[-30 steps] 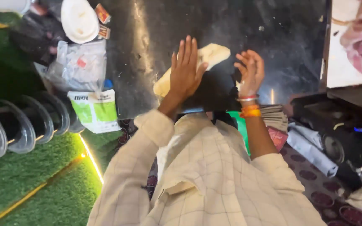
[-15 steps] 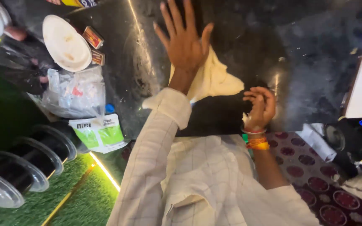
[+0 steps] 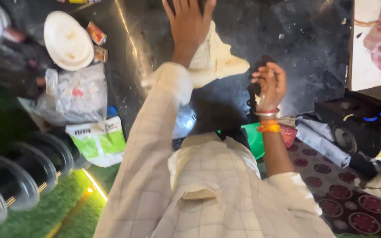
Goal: The person kneads a large piece of dough on a dark countertop, pressing, folding, and rolling it with both hands. They repeatedly stretch and turn the dough, then shape it into a rounded form and clap their hands together at the end.
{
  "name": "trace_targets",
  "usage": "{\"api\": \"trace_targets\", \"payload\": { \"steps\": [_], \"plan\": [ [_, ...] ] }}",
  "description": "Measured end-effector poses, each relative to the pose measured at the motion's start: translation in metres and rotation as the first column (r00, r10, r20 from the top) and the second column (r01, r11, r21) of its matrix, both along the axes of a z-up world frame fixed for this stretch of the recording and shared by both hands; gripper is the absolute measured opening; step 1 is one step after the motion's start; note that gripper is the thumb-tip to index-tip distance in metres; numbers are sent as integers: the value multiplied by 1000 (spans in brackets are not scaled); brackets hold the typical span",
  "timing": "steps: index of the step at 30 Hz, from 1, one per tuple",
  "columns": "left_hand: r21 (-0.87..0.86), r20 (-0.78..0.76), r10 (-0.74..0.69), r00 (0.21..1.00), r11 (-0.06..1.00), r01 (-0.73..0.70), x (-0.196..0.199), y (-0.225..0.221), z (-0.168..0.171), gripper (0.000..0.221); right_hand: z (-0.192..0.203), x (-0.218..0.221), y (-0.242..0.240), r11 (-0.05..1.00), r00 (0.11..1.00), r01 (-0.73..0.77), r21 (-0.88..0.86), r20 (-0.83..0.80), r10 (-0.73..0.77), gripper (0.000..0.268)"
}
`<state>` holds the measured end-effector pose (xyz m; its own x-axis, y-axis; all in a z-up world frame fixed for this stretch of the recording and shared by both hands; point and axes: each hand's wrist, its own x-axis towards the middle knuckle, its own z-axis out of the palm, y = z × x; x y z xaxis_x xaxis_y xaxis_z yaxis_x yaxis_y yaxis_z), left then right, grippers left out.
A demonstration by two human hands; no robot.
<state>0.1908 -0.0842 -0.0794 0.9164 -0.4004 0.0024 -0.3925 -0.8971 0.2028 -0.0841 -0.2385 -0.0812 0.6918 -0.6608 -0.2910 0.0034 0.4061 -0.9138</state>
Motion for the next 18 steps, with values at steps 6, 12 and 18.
{"api": "trace_targets", "payload": {
  "steps": [6,12,18],
  "plan": [
    [49,-69,-29,997,998,32,-145,47,71,85,-8,-2,-5,991,989,-133,28,61,131,25],
    [-79,-55,75,996,994,-79,-189,13,73,90,9,-3,3,969,971,-233,-85,29,236,25],
    [-3,-19,78,997,997,-78,-91,-42,58,98,20,-1,13,993,989,-101,-65,-116,93,27]
  ]
}}
